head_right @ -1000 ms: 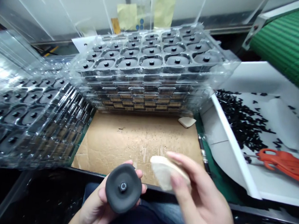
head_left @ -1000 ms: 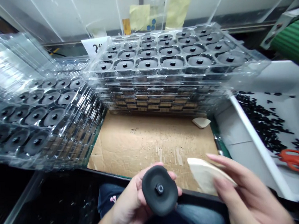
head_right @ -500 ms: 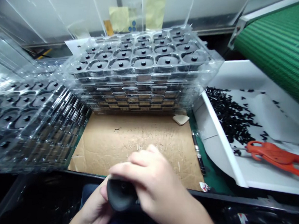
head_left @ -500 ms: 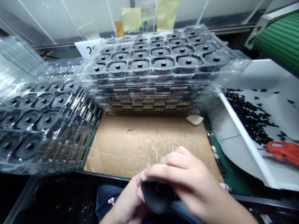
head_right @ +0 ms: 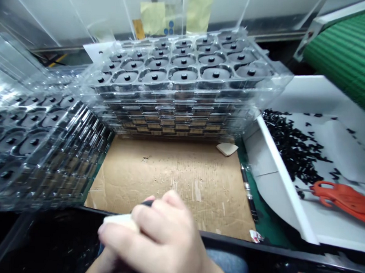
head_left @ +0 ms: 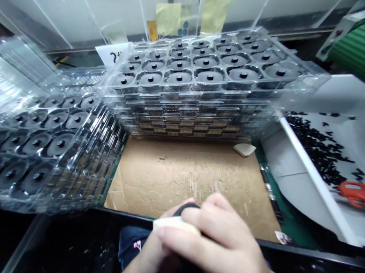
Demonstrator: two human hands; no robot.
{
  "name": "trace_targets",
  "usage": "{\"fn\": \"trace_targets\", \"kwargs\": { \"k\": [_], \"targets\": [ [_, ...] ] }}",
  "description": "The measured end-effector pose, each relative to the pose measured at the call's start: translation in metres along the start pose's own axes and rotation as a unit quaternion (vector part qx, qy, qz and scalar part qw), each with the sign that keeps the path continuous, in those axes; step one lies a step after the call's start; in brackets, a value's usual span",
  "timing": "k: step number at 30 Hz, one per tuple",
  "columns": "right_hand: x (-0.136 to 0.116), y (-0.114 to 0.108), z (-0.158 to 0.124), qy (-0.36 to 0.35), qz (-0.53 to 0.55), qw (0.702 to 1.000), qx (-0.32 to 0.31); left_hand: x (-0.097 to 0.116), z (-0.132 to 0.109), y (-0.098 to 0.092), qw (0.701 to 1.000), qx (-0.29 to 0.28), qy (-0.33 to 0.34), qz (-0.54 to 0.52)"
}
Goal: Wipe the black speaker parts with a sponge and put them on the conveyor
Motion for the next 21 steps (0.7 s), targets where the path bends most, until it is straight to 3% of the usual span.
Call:
{"fn": "trace_targets", "kwargs": {
  "k": [2,5,8,11,14,17,19,21],
  "targets": [
    [0.017,-0.003,-0.004,0.058,0.007,0.998,0.012,0.004,-0.001,-0.005,0.999,0.009,0.033,-0.007],
    [0.059,-0.002,-0.033,0.187,-0.062,0.980,-0.028,0.010,-0.004,-0.012,0.997,0.025,0.053,-0.043],
    [0.087,0.012,-0.075,0.262,-0.065,0.963,-0.021,0.010,-0.005,-0.018,0.996,0.035,0.021,-0.080],
    [0.098,0.032,-0.105,0.296,-0.059,0.953,-0.012,0.008,-0.003,-0.019,0.995,0.025,-0.007,-0.094],
    [0.094,0.030,-0.104,0.321,-0.074,0.944,0.009,0.008,-0.001,-0.017,0.996,0.017,-0.011,-0.088],
    [0.068,0.003,-0.072,0.312,-0.086,0.942,0.088,0.005,-0.001,-0.015,0.997,0.030,-0.009,-0.075],
    [0.039,-0.008,-0.045,0.242,-0.069,0.959,0.133,0.003,-0.001,-0.014,0.997,0.035,-0.008,-0.067],
    [0.010,-0.001,-0.025,0.133,-0.042,0.985,0.105,-0.001,0.000,-0.014,0.997,0.037,-0.017,-0.062]
  ]
}}
Point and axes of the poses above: each hand's wrist, its own z-axis towards the middle knuckle, its own y-axis out of the palm, x = y × z, the point moved 7 cm from there along z, towards the middle knuckle, and after that the axes turned 11 degrees about x, right-handed, at the moved point
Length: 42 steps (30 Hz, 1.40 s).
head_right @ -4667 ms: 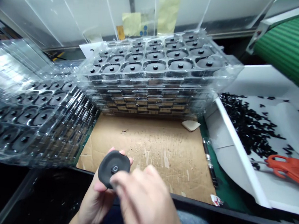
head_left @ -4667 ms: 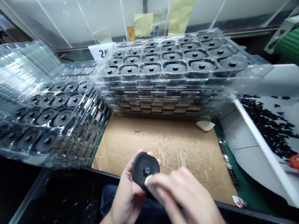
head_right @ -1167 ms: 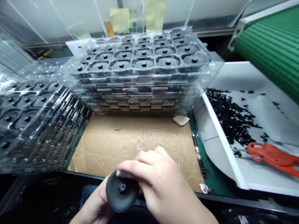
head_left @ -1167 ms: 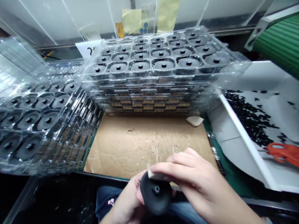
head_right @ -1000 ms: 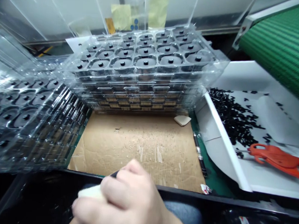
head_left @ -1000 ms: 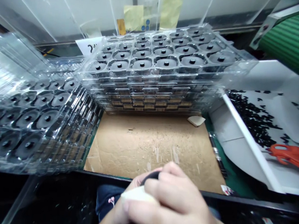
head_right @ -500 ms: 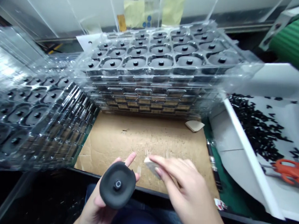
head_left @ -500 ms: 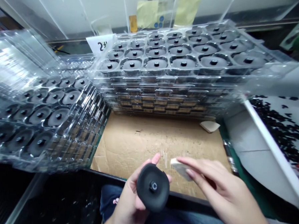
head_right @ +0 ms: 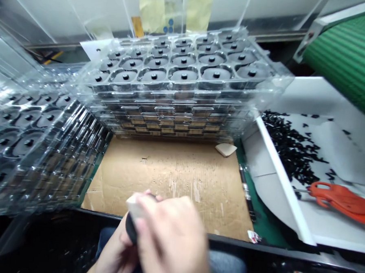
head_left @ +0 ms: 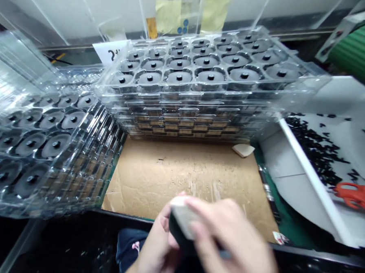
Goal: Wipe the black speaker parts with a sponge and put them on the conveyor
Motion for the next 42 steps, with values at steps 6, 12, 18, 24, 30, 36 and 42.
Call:
{"fn": "trace_targets", "kwargs": {
  "k": [6,12,18,24,30,36,42],
  "targets": [
    [-0.008,0.039,0.001,0.001,0.002,0.989,-0.149,-0.001,0.004,-0.008,0.999,0.036,0.022,0.011],
    [-0.015,0.023,0.002,-0.043,0.068,0.991,-0.107,-0.001,0.005,-0.003,1.000,-0.005,-0.002,-0.014],
    [-0.001,0.002,-0.003,-0.030,-0.057,0.984,-0.164,-0.002,0.006,-0.001,0.998,-0.039,-0.033,-0.026],
    [-0.004,0.008,0.018,-0.123,0.035,0.987,-0.093,-0.004,-0.008,0.006,0.994,-0.098,-0.046,-0.025],
    [0.075,0.004,-0.024,0.208,0.020,0.976,-0.059,0.000,-0.009,-0.007,0.993,-0.100,-0.030,-0.062],
    [0.105,0.016,-0.069,0.293,0.021,0.944,-0.148,0.000,-0.005,0.000,0.988,-0.137,-0.035,-0.069],
    [0.053,-0.027,-0.018,0.165,-0.005,0.986,0.037,-0.007,-0.006,0.008,0.991,-0.125,-0.036,-0.039]
  ]
}}
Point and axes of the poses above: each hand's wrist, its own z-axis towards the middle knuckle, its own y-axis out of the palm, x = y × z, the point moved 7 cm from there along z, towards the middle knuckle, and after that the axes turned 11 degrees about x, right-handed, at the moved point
